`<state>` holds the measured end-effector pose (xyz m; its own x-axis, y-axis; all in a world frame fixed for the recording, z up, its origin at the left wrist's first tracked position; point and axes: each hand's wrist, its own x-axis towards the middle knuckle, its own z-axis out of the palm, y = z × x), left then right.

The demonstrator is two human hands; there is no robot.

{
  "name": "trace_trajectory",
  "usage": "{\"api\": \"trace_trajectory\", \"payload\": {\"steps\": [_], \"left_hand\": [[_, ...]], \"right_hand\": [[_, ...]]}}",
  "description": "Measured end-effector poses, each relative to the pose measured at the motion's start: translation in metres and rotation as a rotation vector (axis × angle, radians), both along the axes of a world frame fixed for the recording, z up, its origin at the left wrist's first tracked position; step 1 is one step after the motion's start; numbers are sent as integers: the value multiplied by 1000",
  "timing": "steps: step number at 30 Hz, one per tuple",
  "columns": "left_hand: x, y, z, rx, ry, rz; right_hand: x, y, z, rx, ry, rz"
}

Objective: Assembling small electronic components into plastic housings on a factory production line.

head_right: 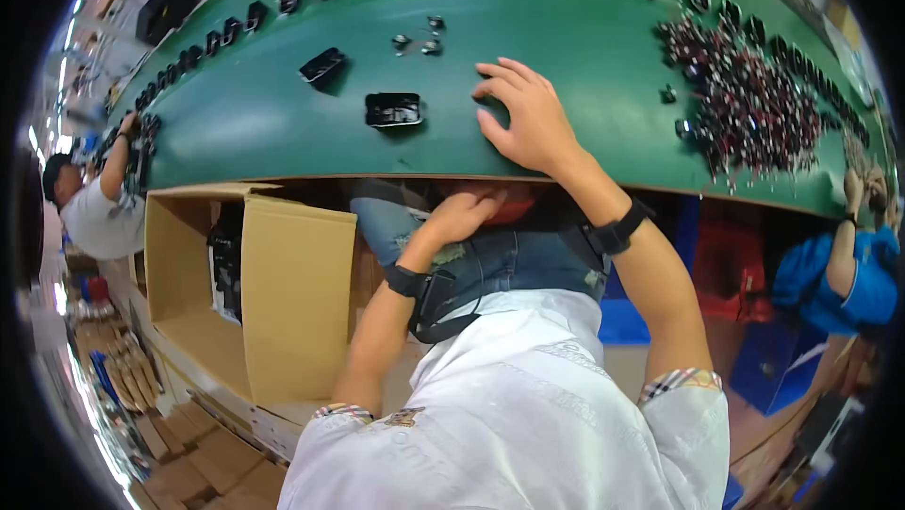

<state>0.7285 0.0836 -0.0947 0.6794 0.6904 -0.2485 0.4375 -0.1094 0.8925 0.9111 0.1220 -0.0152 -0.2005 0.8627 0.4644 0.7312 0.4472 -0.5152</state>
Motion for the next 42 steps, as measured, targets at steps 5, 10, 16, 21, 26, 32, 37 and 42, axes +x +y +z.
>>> {"api": "trace_trajectory", "payload": {"steps": [5,10,16,21,26,32,37,42], "left_hand": [[-9,21,-27,375,27,-65],[-13,16,-9,310,169,-131],[-63,0,58,131,-81,-30],[-99,0,143,61,-190,303],[-94,44,162,700,44,587],[-64,81,106,689,19,407],[-50,114,139,512,-127,412],[-33,173,168,339,-447,346]], "right_hand": [[4,-1,-2,-24,55,-13],[9,-1,1,-44,52,-9],[3,9,10,-81,52,58],[-39,37,53,-422,354,215],[-60,60,46,22,184,269],[-22,102,51,-153,-15,61],[-14,132,32,82,81,-13],[-3,142,31,-147,107,126]]}}
